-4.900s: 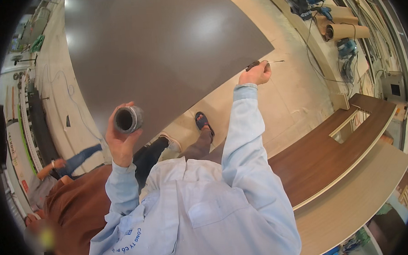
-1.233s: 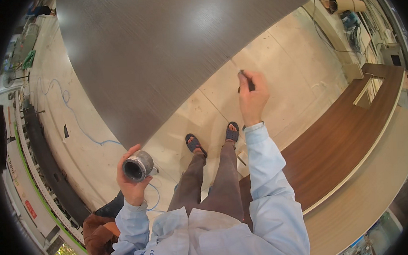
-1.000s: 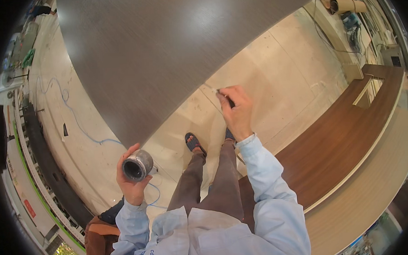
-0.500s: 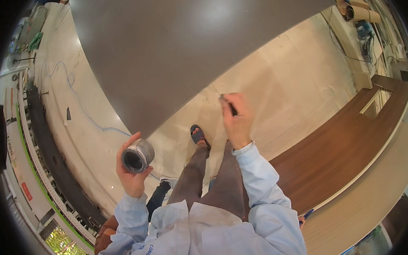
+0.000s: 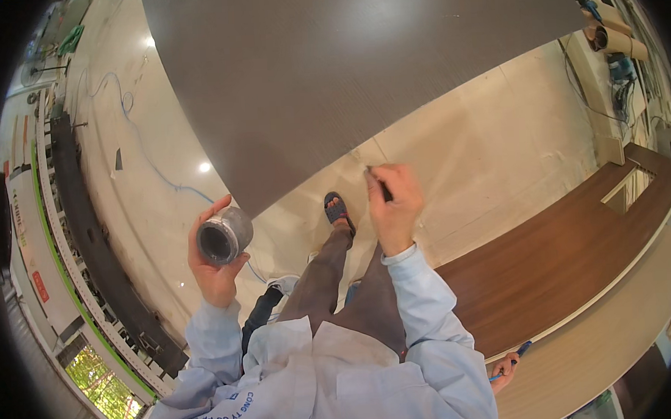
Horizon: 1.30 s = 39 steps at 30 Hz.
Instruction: The person uses a small brush to apply dark filler or paint into holes and gaps along the edge of a large dark panel. They repeatedly dip the brush into a small container and carefully fill the defects on the panel's edge.
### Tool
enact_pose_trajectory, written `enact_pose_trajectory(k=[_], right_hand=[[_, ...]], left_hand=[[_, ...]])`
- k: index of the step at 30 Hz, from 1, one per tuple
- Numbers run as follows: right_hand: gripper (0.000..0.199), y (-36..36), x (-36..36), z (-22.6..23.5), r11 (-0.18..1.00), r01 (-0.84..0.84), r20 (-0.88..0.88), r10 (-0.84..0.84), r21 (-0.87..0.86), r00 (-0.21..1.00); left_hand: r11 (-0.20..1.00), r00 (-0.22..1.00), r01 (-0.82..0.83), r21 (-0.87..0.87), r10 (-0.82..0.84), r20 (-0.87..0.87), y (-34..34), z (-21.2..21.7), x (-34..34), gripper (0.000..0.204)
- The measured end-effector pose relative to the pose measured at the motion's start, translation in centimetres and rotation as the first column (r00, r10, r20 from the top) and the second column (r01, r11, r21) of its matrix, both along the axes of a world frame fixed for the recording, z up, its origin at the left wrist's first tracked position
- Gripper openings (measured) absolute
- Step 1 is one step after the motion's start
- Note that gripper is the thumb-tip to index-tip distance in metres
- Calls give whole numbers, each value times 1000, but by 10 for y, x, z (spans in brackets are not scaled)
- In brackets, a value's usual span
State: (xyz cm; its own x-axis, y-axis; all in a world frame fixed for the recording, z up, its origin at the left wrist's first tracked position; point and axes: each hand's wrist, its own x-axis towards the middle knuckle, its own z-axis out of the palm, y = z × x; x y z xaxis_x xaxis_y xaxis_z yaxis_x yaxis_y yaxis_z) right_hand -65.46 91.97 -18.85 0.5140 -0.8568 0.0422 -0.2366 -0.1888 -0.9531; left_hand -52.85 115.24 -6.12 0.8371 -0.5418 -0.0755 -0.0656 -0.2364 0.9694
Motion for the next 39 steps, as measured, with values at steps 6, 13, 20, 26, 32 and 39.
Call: enact_pose_trajectory(k=[6, 13, 20, 26, 32, 39], right_hand=[[17, 25, 6, 5, 978, -209, 71, 210, -26, 975], [13, 25, -5, -4, 990, -136, -26, 136, -36, 990], [12, 46, 7, 12, 997, -60, 24, 61, -39, 998], [15, 67, 7, 16, 935, -353, 32, 354, -35, 935], [13, 78, 2, 8, 983, 18, -29, -13, 181, 999], [14, 105, 7, 9, 972, -234, 75, 232, 20, 970]], left_hand=[[1000, 1000, -4, -12, 4, 18, 11, -1, 11, 91], [999, 1000, -9, -50, 8, -6, 20, -6, 15, 90], [996, 1000, 7, -87, -6, 12, 37, -2, 30, 89], [995, 999, 38, -89, -37, 10, 42, 2, 39, 89], [993, 1000, 25, -116, -26, -9, 40, 2, 33, 88], [995, 999, 49, -89, -48, 6, 47, 2, 34, 89]])
